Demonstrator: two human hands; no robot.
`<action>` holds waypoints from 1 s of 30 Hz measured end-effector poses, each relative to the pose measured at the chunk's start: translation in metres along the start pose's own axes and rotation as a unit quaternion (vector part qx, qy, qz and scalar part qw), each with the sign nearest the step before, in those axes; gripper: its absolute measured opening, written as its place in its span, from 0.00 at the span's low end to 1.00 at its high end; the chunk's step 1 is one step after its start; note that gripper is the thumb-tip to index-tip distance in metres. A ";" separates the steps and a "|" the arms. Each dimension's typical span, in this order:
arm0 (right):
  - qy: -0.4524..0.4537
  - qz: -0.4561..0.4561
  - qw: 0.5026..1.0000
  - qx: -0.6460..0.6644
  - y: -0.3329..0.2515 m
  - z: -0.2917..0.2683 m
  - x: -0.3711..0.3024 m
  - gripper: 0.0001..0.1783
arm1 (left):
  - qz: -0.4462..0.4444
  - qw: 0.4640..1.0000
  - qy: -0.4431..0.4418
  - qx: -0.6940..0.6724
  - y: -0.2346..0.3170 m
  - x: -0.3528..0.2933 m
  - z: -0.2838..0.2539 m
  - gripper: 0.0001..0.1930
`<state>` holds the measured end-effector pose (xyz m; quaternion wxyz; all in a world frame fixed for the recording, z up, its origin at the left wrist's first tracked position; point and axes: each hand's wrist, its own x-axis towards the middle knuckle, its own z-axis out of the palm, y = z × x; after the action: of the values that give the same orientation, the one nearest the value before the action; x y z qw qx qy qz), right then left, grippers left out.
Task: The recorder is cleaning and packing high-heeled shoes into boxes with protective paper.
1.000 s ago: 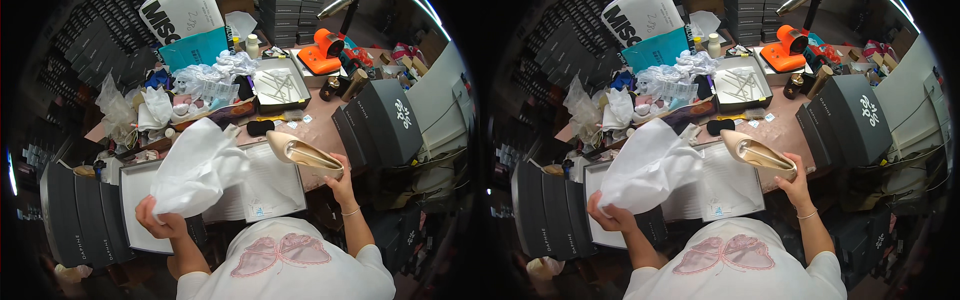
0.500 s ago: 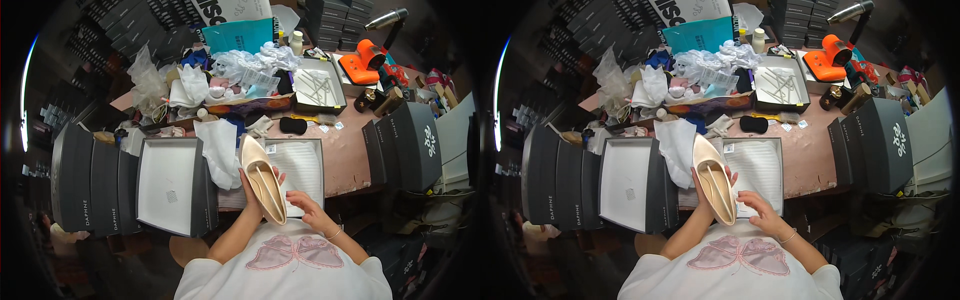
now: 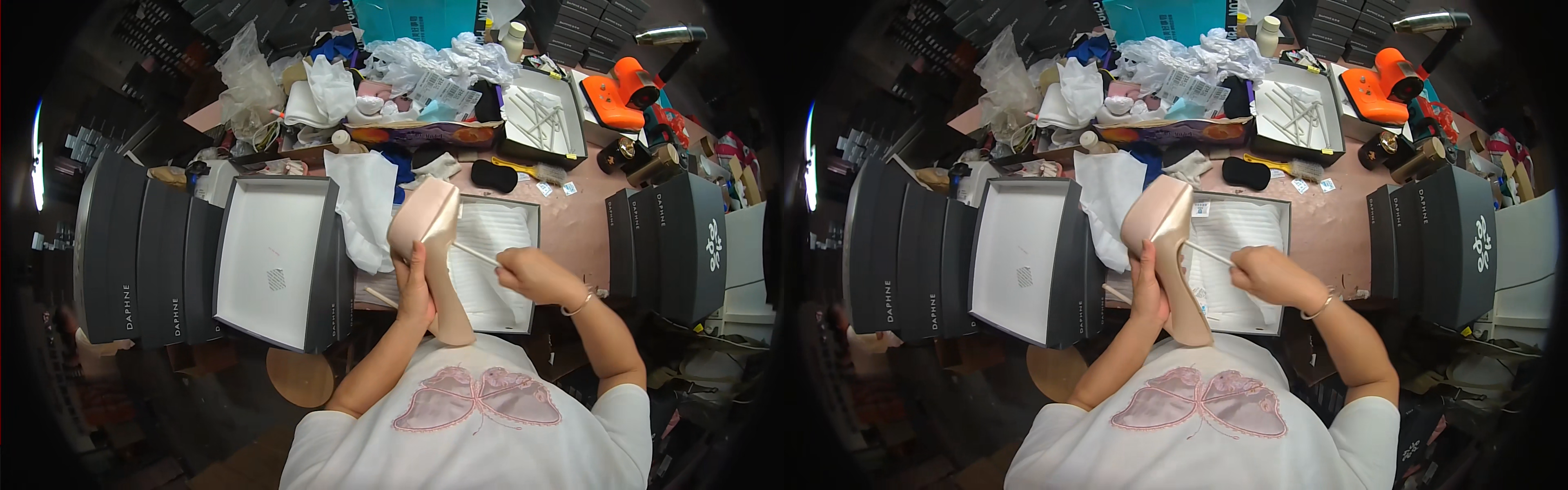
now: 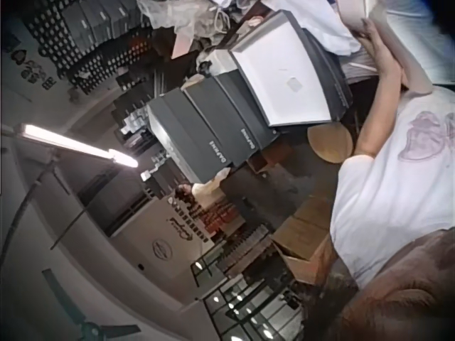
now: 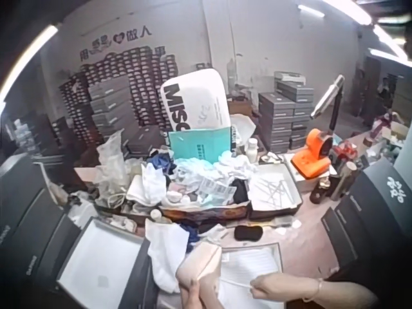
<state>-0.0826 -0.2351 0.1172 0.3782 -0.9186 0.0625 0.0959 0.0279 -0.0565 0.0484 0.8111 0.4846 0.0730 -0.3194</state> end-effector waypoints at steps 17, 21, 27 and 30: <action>0.043 -0.060 0.971 0.227 -0.054 0.052 -0.009 0.16 | -0.026 0.995 -0.020 -0.095 0.026 0.001 -0.008 0.40; 0.089 -0.023 0.965 0.246 -0.064 0.064 -0.013 0.13 | 0.006 0.993 -0.047 -0.106 0.028 -0.005 0.000 0.40; 0.235 -0.126 0.959 0.092 -0.064 0.075 -0.019 0.09 | 0.021 0.993 -0.062 -0.100 0.027 -0.014 0.004 0.39; 0.278 -0.137 0.951 0.005 -0.060 0.080 -0.020 0.08 | 0.052 0.995 -0.045 -0.073 0.024 -0.014 0.004 0.38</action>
<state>-0.1008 -0.1354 0.1075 0.3604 -0.9066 0.0391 -0.2162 0.0300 -0.0451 0.0742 0.8623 0.4122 0.0344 -0.2923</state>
